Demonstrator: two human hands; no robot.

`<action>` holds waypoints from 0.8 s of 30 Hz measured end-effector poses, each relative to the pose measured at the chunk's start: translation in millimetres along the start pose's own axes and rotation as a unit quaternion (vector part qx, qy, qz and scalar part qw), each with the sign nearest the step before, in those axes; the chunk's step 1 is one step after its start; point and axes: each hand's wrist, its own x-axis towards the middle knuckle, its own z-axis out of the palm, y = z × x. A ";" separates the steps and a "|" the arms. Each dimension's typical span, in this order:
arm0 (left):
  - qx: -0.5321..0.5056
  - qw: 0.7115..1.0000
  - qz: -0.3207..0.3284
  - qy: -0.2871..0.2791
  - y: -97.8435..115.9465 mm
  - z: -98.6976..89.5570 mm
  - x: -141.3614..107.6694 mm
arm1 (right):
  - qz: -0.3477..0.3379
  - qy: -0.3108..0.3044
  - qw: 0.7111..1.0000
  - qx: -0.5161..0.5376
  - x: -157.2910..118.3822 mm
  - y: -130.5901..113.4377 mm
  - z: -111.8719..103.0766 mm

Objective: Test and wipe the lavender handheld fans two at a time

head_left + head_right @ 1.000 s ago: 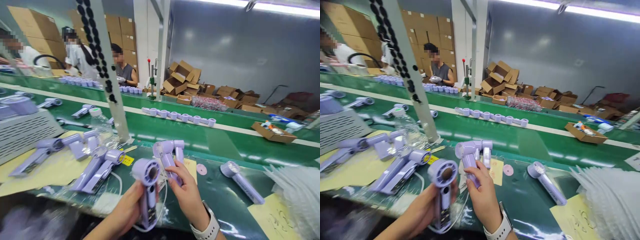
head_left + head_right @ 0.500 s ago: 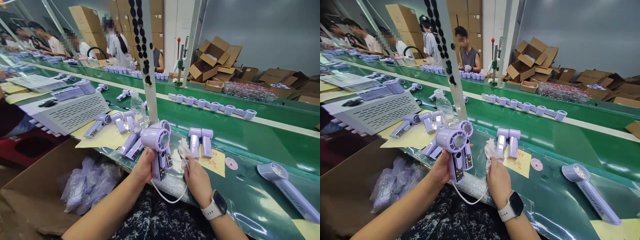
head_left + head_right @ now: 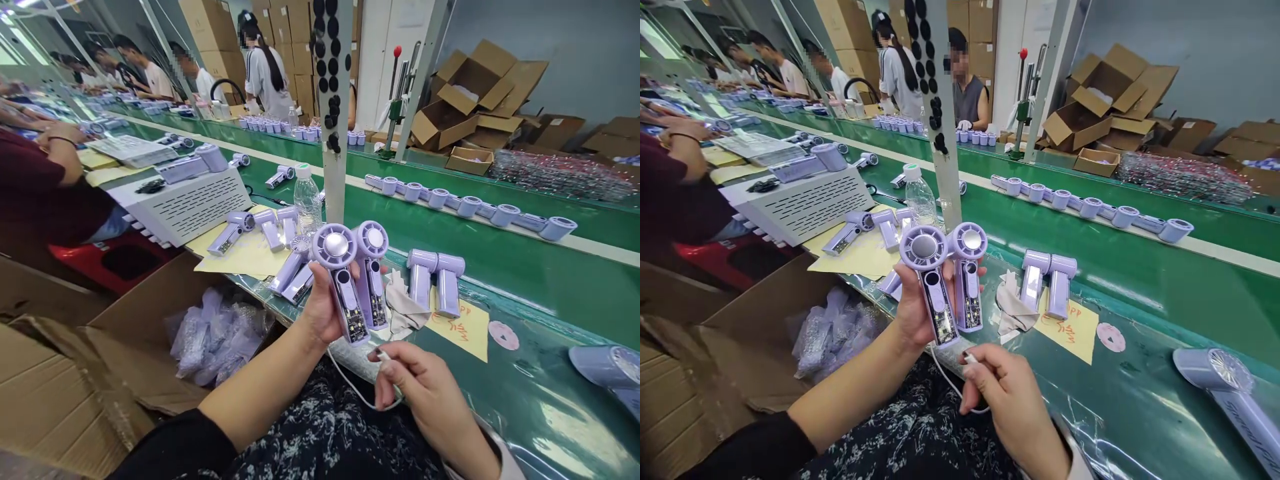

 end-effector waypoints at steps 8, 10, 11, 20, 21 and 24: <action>-0.022 0.999 0.021 -0.043 -2.6 12.4 -4.7 | -0.054 0.055 0.997 0.028 1.3 -0.2 29.0; -0.015 0.999 0.025 -0.040 -4.8 9.7 -5.9 | -0.045 0.074 0.995 0.042 -1.3 4.3 35.7; -0.012 0.999 0.034 -0.034 -6.5 8.5 -6.2 | -0.038 0.081 0.995 0.050 -2.0 6.0 38.9; -0.070 0.997 0.032 0.020 -12.6 7.8 -9.4 | -0.103 0.055 0.986 -0.121 -0.5 4.4 24.6; -0.082 0.996 0.023 0.024 -11.5 8.0 -9.5 | -0.117 0.055 0.981 -0.143 -1.9 4.4 22.0; -0.110 0.994 -0.003 0.024 -7.3 9.1 -8.5 | -0.169 0.044 0.972 -0.159 -5.2 4.7 20.2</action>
